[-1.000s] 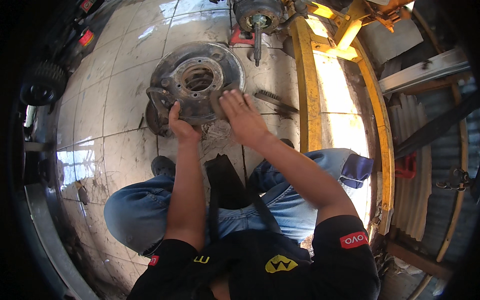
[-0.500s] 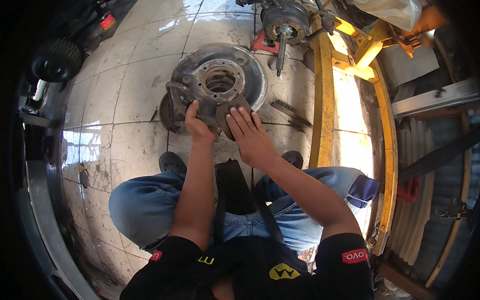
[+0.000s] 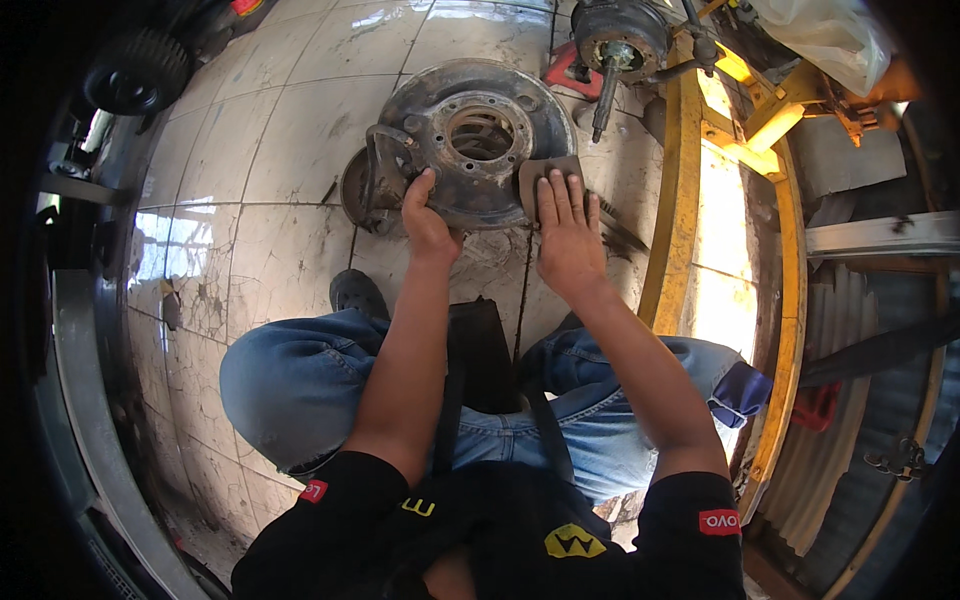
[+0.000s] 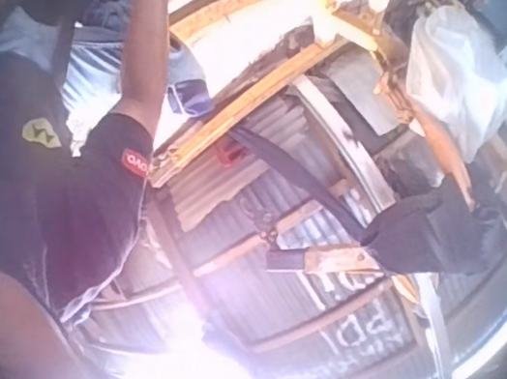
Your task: The person sits on the floor and scrubs a brake drum with a small abrasive pad, rotating the drum to clean different sections. The person repeatedly rubs the inner and outer surfaces of the drum.
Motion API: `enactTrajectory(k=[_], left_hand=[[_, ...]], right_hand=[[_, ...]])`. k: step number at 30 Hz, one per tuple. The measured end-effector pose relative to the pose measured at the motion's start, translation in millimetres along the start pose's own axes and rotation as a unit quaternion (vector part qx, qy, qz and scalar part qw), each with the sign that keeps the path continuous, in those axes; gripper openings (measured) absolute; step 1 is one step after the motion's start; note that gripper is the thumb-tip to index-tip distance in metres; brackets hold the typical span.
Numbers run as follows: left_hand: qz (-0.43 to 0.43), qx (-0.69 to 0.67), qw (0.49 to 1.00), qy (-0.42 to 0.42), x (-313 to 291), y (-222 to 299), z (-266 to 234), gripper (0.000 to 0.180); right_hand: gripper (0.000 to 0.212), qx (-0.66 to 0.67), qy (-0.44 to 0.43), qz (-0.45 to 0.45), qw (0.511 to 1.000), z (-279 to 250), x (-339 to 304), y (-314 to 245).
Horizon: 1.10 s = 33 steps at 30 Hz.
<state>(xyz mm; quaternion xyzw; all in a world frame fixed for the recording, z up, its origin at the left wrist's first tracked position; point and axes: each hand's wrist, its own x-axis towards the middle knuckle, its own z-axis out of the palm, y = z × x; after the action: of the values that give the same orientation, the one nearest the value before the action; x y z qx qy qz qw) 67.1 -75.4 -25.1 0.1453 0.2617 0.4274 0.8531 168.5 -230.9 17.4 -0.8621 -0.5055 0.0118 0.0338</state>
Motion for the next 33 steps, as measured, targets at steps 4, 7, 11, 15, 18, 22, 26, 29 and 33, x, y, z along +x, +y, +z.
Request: enactTrajectory(k=[4,7,11,15,18,22,26,29,33], left_hand=[[-0.023,-0.010,1.000,-0.007,-1.9,6.5,2.0,0.034],[-0.032,-0.012,0.999,-0.003,1.0,5.6,-2.7,0.034],[-0.035,-0.023,0.999,0.005,0.5,7.9,-1.0,0.035],[-0.040,0.003,0.999,0.016,-3.7,9.0,4.4,0.036],[-0.045,0.005,0.999,0.000,1.0,8.9,-1.9,0.038],[-0.063,0.001,0.998,-0.011,6.4,9.7,-8.0,0.040],[-0.083,0.020,0.996,0.003,-0.6,16.4,-7.6,0.044],[-0.071,0.042,0.996,-0.022,-4.0,16.6,-12.1,0.050],[-0.078,0.063,0.994,-0.043,-12.2,18.8,-10.7,0.065]], right_hand=[[0.078,0.043,-0.017,-0.116,0.992,3.6,-7.1,-15.8],[0.079,-0.020,-0.004,-0.021,1.000,0.0,5.5,-0.7],[0.078,0.038,0.011,-0.094,0.995,4.6,-9.0,-20.7],[0.072,-0.012,0.030,-0.047,0.998,5.1,6.1,5.9],[0.063,0.007,0.045,-0.038,0.998,-2.1,17.1,35.6],[0.050,0.141,0.138,-0.058,0.979,-9.6,23.1,57.2],[0.049,0.223,0.159,0.123,0.954,-20.3,24.7,70.9],[0.048,0.235,0.138,0.247,0.930,-14.6,24.8,83.9],[0.050,0.230,0.042,0.362,0.902,39.7,21.6,111.6]])
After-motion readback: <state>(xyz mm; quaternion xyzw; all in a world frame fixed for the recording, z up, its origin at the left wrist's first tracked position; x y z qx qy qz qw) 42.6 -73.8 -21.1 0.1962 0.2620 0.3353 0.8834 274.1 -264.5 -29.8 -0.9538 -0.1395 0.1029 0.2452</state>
